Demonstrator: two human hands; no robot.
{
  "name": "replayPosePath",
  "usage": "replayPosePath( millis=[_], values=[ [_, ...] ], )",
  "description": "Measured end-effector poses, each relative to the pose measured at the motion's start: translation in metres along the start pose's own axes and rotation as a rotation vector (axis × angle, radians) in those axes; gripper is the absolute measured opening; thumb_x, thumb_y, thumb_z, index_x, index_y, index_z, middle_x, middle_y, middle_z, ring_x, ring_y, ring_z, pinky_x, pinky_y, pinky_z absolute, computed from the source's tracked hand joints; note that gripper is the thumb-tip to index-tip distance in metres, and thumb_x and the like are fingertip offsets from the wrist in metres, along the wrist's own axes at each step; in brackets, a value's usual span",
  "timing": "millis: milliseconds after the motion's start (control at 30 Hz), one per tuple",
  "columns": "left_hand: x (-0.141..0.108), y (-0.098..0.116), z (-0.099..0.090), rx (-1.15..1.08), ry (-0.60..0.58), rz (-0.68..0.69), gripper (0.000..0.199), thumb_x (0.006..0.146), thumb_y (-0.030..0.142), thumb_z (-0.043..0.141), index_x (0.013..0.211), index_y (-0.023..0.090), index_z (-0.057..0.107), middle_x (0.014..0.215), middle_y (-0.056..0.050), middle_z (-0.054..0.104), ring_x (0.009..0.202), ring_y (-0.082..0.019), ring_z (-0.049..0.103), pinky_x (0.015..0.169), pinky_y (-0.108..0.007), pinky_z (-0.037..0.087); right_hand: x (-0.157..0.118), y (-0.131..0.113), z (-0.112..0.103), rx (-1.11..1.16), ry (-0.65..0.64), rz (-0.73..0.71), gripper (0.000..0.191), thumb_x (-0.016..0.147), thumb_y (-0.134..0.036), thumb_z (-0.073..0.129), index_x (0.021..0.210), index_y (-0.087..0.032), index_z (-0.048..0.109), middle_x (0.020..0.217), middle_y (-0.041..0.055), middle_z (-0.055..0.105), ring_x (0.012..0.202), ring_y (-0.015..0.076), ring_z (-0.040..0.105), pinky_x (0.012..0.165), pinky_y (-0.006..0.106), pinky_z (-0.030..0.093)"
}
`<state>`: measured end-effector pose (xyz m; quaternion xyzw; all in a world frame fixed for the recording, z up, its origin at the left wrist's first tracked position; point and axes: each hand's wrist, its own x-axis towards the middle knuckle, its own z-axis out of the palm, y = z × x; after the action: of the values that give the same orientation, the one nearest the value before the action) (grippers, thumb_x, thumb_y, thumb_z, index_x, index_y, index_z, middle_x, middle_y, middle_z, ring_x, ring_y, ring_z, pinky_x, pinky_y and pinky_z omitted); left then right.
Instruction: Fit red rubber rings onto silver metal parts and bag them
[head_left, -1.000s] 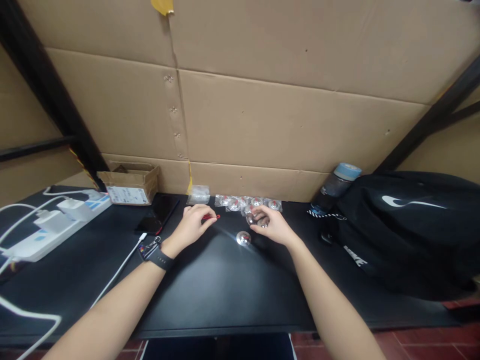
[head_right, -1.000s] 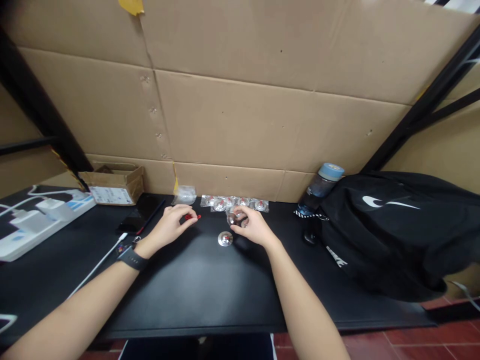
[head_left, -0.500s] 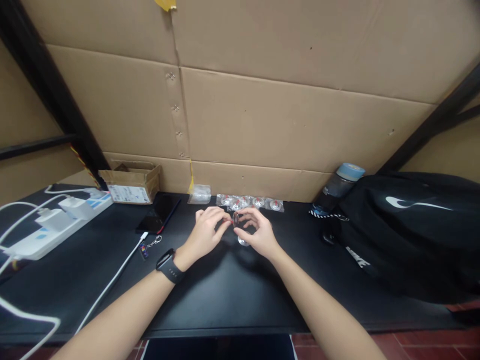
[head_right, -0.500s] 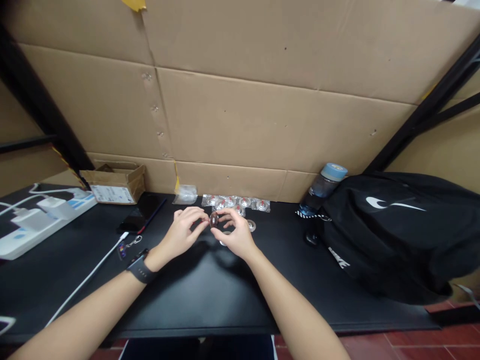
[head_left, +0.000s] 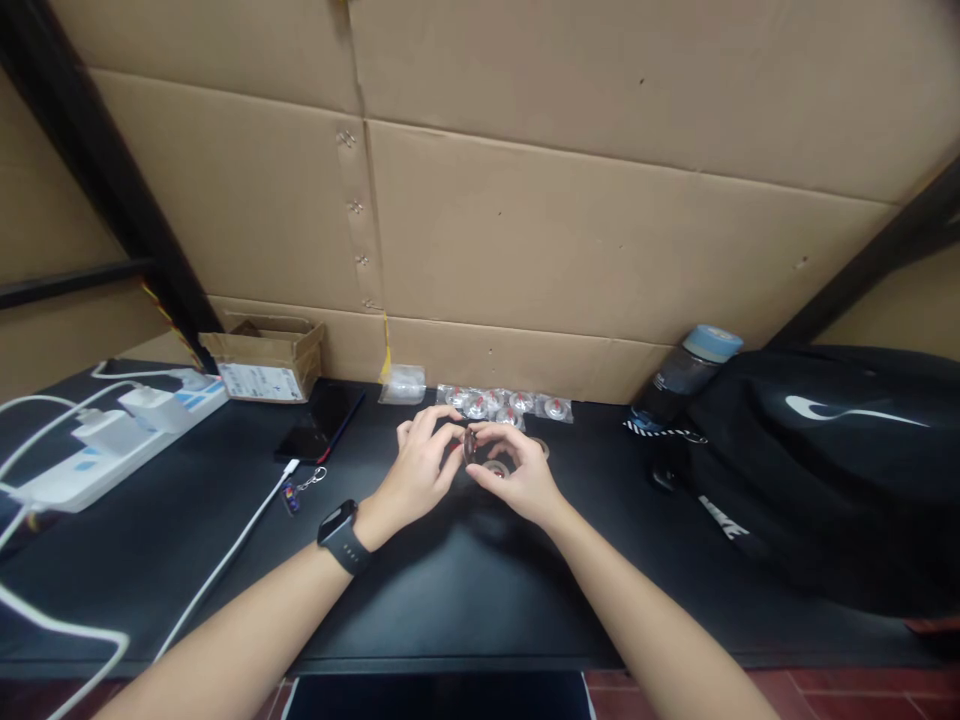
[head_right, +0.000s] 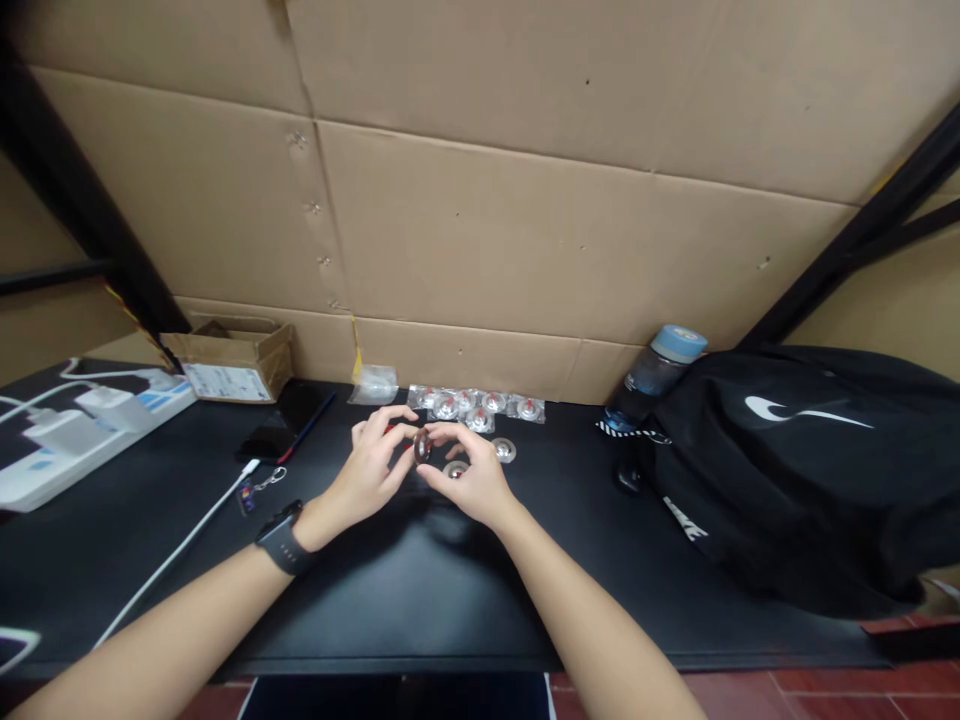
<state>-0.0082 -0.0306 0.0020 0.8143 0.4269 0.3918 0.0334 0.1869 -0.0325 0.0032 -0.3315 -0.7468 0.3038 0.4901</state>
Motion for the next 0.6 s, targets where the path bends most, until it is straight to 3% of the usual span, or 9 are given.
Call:
replayPosePath(
  millis=[167,267,500,600],
  values=[
    [-0.002,-0.001,0.001,0.024,0.05,0.005,0.012,0.096,0.021,0.052,0.102,0.022,0.063,0.131,-0.011,0.054,0.125,-0.028,0.048,0.095,-0.043,0.035,0.0,0.001,0.0,0.018,0.016,0.067,0.029,0.08,-0.034,0.079,0.104,-0.023,0.067,0.124,0.0098,0.069,0.11,0.0255,0.066,0.08,0.035,0.056],
    [-0.002,0.0,0.0,0.041,0.073,0.011,0.01,0.094,0.022,0.056,0.097,0.022,0.065,0.128,-0.01,0.056,0.123,-0.028,0.049,0.095,-0.044,0.035,0.0,0.005,0.002,0.072,-0.01,0.154,0.026,0.082,-0.039,0.077,0.1,-0.023,0.067,0.12,0.0081,0.07,0.099,0.0228,0.069,0.076,0.034,0.057],
    [-0.002,0.004,-0.001,0.058,0.071,0.011,0.01,0.094,0.025,0.058,0.095,0.025,0.068,0.127,-0.009,0.057,0.123,-0.028,0.049,0.095,-0.045,0.033,0.0,0.011,0.001,0.183,-0.053,0.264,0.029,0.093,-0.05,0.061,0.098,-0.022,0.065,0.089,0.0028,0.068,0.073,0.0161,0.065,0.064,0.028,0.053],
    [-0.002,0.004,-0.001,0.064,0.066,0.0,0.009,0.093,0.025,0.059,0.095,0.025,0.068,0.126,-0.009,0.058,0.124,-0.029,0.048,0.097,-0.045,0.033,0.002,0.008,-0.004,0.129,-0.093,0.236,0.034,0.099,-0.051,0.05,0.097,-0.022,0.067,0.104,0.0068,0.068,0.08,0.0173,0.066,0.07,0.03,0.055]
  ],
)
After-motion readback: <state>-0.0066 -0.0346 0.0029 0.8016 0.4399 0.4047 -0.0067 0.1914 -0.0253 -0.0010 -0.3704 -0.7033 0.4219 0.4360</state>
